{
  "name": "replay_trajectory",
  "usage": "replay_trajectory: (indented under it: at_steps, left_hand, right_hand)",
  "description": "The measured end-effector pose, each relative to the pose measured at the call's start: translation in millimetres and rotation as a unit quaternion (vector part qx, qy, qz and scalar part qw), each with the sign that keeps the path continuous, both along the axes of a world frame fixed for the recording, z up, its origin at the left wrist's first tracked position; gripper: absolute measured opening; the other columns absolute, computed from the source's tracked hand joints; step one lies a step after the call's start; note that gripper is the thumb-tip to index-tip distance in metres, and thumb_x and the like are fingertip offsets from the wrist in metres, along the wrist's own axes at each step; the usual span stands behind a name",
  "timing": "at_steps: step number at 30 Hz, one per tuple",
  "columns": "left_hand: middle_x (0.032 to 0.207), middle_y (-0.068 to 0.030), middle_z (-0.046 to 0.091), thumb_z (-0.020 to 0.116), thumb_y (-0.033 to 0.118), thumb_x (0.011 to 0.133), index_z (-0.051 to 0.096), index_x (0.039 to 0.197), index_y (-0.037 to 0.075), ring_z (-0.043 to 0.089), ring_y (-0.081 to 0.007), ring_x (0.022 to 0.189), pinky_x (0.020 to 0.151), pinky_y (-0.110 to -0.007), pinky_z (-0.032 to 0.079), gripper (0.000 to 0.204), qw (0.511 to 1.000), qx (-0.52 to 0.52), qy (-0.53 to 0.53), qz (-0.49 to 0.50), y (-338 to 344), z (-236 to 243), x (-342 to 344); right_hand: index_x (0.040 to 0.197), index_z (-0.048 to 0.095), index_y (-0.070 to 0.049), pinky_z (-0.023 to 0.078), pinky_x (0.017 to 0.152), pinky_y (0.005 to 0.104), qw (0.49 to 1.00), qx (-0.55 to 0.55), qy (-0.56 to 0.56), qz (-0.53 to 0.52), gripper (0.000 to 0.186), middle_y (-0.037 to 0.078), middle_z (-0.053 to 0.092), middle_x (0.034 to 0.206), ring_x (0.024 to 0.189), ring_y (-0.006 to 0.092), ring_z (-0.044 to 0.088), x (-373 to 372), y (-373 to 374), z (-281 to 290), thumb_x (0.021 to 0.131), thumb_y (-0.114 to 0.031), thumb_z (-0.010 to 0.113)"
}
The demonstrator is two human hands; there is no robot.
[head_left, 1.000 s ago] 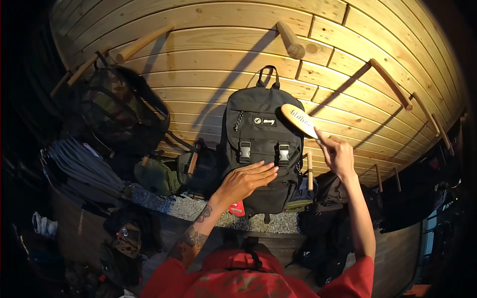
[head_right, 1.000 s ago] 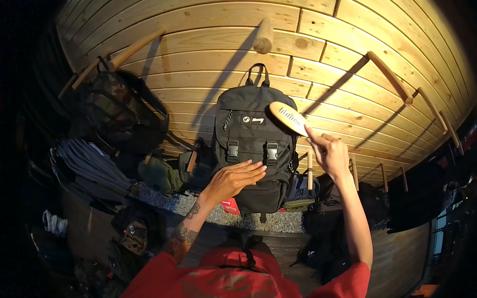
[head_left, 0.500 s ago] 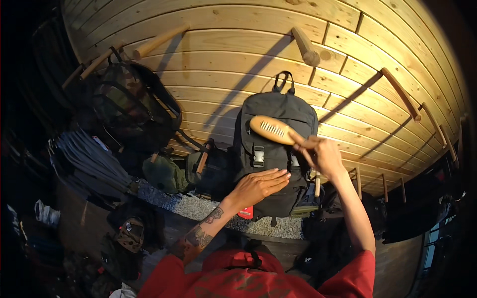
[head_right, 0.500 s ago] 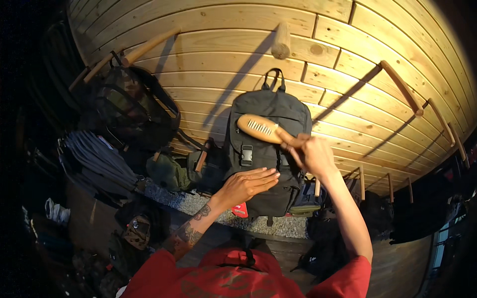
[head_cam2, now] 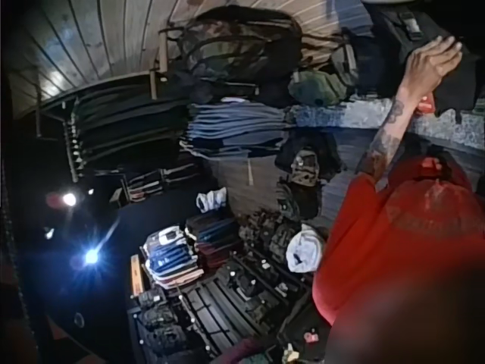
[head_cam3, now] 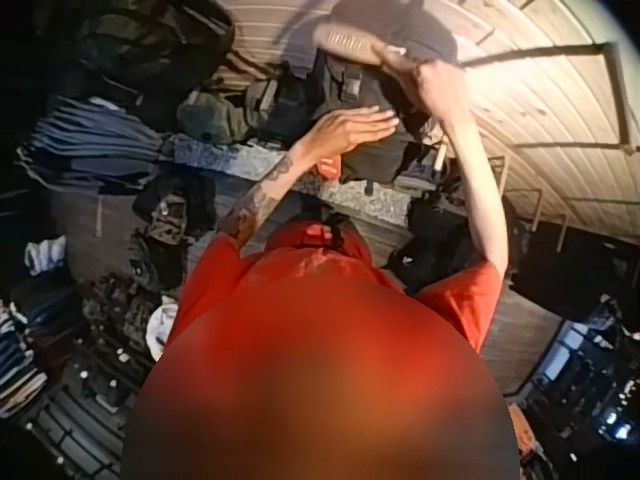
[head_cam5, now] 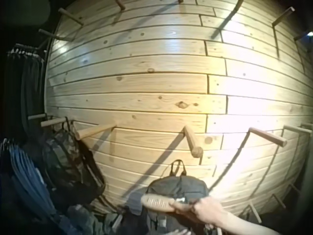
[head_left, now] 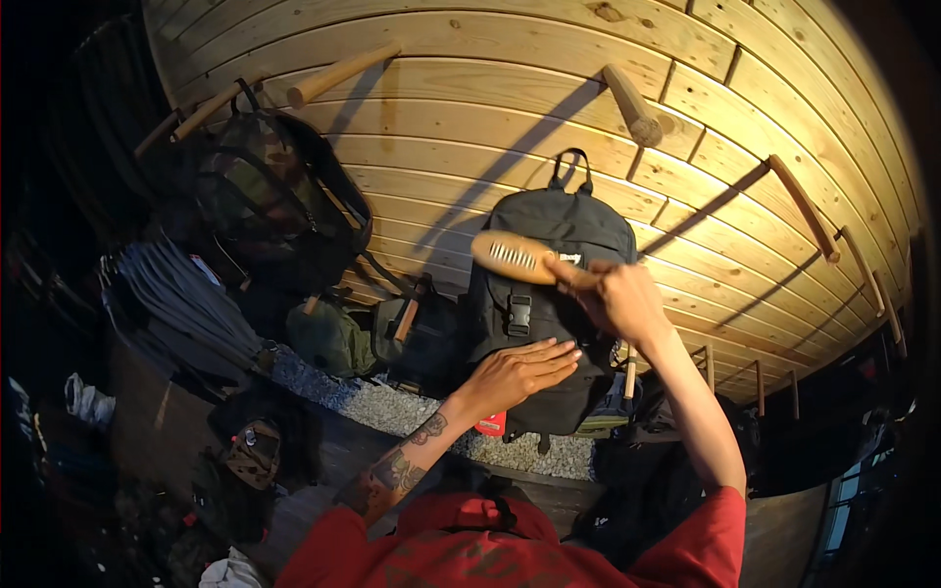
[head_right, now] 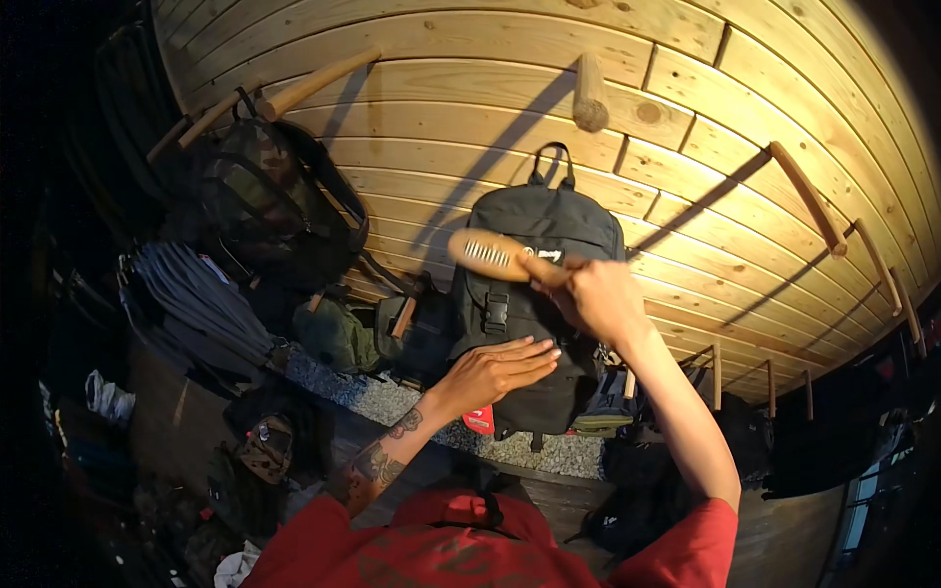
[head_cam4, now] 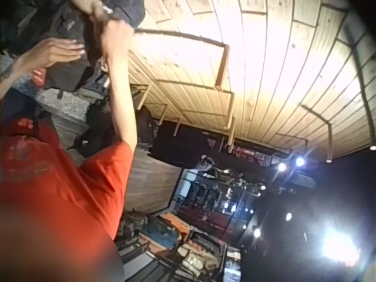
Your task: Cleaning the exterior of various backpacks using a handheld brush.
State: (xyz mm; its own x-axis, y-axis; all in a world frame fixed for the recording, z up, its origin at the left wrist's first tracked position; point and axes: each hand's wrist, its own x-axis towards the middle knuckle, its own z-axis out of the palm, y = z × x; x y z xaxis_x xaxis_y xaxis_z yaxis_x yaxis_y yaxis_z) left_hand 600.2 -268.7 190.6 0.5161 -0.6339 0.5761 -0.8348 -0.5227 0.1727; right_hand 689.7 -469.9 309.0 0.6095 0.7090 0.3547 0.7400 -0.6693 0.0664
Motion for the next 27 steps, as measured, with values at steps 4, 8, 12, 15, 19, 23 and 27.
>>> replay_trajectory:
  at_steps: [4,8,12,15,19,23,27]
  left_hand:
    - [0.153,-0.0008,0.058,0.064,-0.001,0.083,0.062,0.143,0.013,0.055,-0.0223,0.140,0.121,-0.039,0.044,0.062,0.999,0.036,0.040,-0.008,1.7,-16.3,0.4]
    - [0.144,-0.0011,0.065,0.059,0.011,0.092,0.067,0.137,0.012,0.060,-0.0222,0.135,0.115,-0.036,0.049,0.046,1.000,0.000,-0.018,0.005,-0.2,-9.7,1.7]
    - [0.137,-0.0007,0.068,0.062,0.012,0.091,0.069,0.132,0.012,0.061,-0.0202,0.133,0.112,-0.034,0.050,0.042,1.000,0.002,-0.019,-0.011,-6.8,-10.5,0.1]
    - [0.134,-0.0003,0.070,0.061,0.011,0.091,0.071,0.129,0.012,0.060,-0.0192,0.135,0.113,-0.034,0.050,0.039,0.999,-0.003,-0.033,-0.006,-13.6,-0.7,1.2]
    - [0.136,-0.0007,0.069,0.060,0.008,0.092,0.069,0.132,0.011,0.060,-0.0210,0.134,0.119,-0.035,0.046,0.042,0.998,0.029,0.056,-0.003,-11.0,0.6,-3.4]
    - [0.145,-0.0019,0.064,0.062,0.004,0.090,0.068,0.136,0.011,0.056,-0.0217,0.140,0.119,-0.037,0.047,0.047,1.000,-0.011,-0.002,0.019,-1.4,-2.2,1.0]
    - [0.141,-0.0029,0.068,0.063,-0.003,0.088,0.071,0.132,0.009,0.060,-0.0220,0.136,0.116,-0.040,0.049,0.046,0.996,-0.077,-0.021,0.046,10.9,-18.8,-5.6]
  right_hand:
    - [0.101,0.082,-0.024,0.056,0.056,0.0425,0.995,-0.052,0.010,0.084,0.021,0.009,0.075,0.085,0.064,0.0303,0.071,-3.2,1.0,-10.8,0.097,-0.040,0.068]
    - [0.100,0.082,-0.025,0.057,0.056,0.0411,0.999,-0.004,0.026,0.030,0.018,0.007,0.074,0.083,0.061,0.0296,0.071,-6.5,8.2,4.7,0.096,-0.035,0.068]
    - [0.095,0.081,-0.021,0.054,0.055,0.0427,0.988,-0.150,0.022,0.008,0.018,0.007,0.072,0.082,0.060,0.0310,0.068,-12.0,1.5,-9.4,0.095,-0.034,0.069]
    - [0.099,0.082,-0.023,0.055,0.056,0.0433,0.997,-0.065,-0.030,-0.039,0.016,0.010,0.074,0.088,0.062,0.0315,0.069,-18.9,6.8,1.0,0.091,-0.032,0.071]
    - [0.089,0.084,-0.023,0.055,0.054,0.0425,0.965,-0.260,-0.006,-0.018,0.018,0.008,0.076,0.089,0.060,0.0279,0.069,-20.1,9.1,0.0,0.093,-0.034,0.071]
    - [0.108,0.082,-0.024,0.056,0.056,0.0418,0.999,-0.012,0.031,-0.023,0.019,0.010,0.076,0.082,0.065,0.0322,0.071,-16.2,-13.7,12.7,0.097,-0.032,0.068]
    - [0.130,0.075,-0.029,0.051,0.053,0.0409,0.994,0.042,0.074,-0.062,0.033,0.011,0.073,0.077,0.059,0.0311,0.066,-17.3,-64.1,2.5,0.098,-0.034,0.071]
